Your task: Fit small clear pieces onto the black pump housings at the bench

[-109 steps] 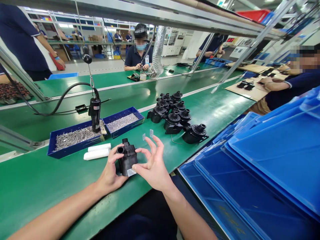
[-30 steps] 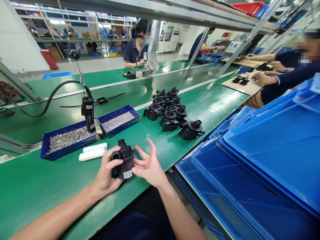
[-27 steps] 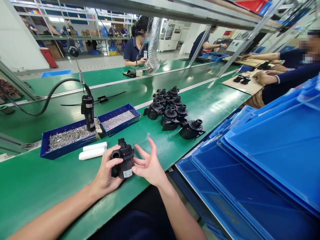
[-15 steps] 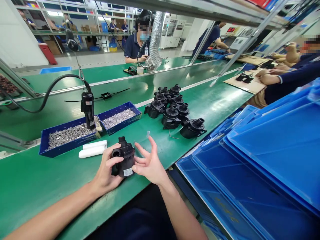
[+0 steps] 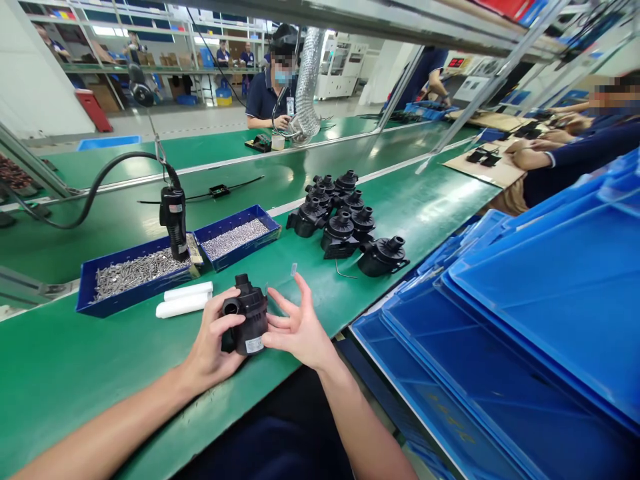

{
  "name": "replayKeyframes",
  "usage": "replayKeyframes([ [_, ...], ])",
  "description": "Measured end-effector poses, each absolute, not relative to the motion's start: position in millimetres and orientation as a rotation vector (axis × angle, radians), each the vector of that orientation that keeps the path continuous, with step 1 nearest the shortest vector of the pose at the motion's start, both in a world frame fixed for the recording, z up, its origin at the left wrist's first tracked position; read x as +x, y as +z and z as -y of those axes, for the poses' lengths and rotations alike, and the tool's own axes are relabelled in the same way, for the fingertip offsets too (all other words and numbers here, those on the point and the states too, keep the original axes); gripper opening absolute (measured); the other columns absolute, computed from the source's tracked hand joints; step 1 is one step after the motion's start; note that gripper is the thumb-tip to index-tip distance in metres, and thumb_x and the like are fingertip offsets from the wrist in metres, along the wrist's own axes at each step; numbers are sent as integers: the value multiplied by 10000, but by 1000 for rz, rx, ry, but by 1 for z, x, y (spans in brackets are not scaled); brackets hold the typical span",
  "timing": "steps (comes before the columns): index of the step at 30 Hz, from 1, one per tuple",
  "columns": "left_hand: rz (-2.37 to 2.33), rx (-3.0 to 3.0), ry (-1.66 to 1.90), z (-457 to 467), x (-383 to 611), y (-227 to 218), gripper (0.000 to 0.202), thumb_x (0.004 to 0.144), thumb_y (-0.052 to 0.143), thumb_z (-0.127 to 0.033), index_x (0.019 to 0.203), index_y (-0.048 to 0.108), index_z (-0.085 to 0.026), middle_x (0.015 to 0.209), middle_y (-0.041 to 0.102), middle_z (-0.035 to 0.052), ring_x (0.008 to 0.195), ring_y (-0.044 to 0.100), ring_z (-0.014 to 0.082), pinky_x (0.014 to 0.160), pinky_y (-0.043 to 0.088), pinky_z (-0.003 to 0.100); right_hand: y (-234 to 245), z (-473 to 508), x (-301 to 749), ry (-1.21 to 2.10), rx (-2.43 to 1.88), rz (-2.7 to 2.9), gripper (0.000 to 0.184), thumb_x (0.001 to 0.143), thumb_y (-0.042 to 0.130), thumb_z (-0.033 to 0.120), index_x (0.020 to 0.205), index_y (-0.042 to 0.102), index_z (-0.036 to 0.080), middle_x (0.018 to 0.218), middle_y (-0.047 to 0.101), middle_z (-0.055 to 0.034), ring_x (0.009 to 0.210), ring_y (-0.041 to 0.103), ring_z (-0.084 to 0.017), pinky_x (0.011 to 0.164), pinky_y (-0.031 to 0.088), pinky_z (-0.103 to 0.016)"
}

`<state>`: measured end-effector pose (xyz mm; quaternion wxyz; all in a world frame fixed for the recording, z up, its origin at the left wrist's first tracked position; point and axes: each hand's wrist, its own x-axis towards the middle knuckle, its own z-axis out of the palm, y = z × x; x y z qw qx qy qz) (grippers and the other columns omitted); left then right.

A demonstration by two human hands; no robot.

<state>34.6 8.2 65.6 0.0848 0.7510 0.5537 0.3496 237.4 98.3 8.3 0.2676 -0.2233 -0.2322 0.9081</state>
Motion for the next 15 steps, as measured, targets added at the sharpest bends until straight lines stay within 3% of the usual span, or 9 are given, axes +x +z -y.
replayKeyframes([
  [4, -1663, 2241, 1042, -9, 36, 65, 682, 768, 853, -4, 1315, 472, -151, 1527, 431, 269, 1454, 472, 397, 1140, 439, 648, 11, -95, 235, 2434, -609, 658, 1350, 726, 971, 160, 1630, 58, 571, 1746, 245, -91, 1295, 664, -332, 1124, 559, -515],
  [8, -1657, 2291, 1053, -8, 37, 70, 627, 792, 832, -4, 1297, 484, -135, 1508, 453, 280, 1442, 491, 399, 1113, 461, 629, 8, -95, 236, 2457, -515, 748, 1276, 790, 933, 193, 1621, 55, 601, 1780, 156, -58, 1281, 678, -284, 1081, 585, -442],
  [12, -1452, 2461, 973, -3, 33, 70, 624, 790, 784, 83, 1306, 534, -162, 1578, 404, 260, 1493, 424, 438, 1099, 461, 683, 7, -131, 276, 2289, -633, 976, 1409, 707, 987, 309, 1668, -18, 533, 1763, 174, -171, 1277, 674, -315, 1017, 608, -488],
  [15, -1289, 2642, 843, 6, 39, 63, 815, 666, 999, -237, 1354, 563, -208, 1620, 351, 238, 1514, 339, 466, 1131, 383, 782, 22, -181, 302, 2049, -687, 1000, 1454, 644, 1005, 483, 1696, 1, 488, 1731, 232, -225, 1250, 677, -329, 970, 612, -525],
])
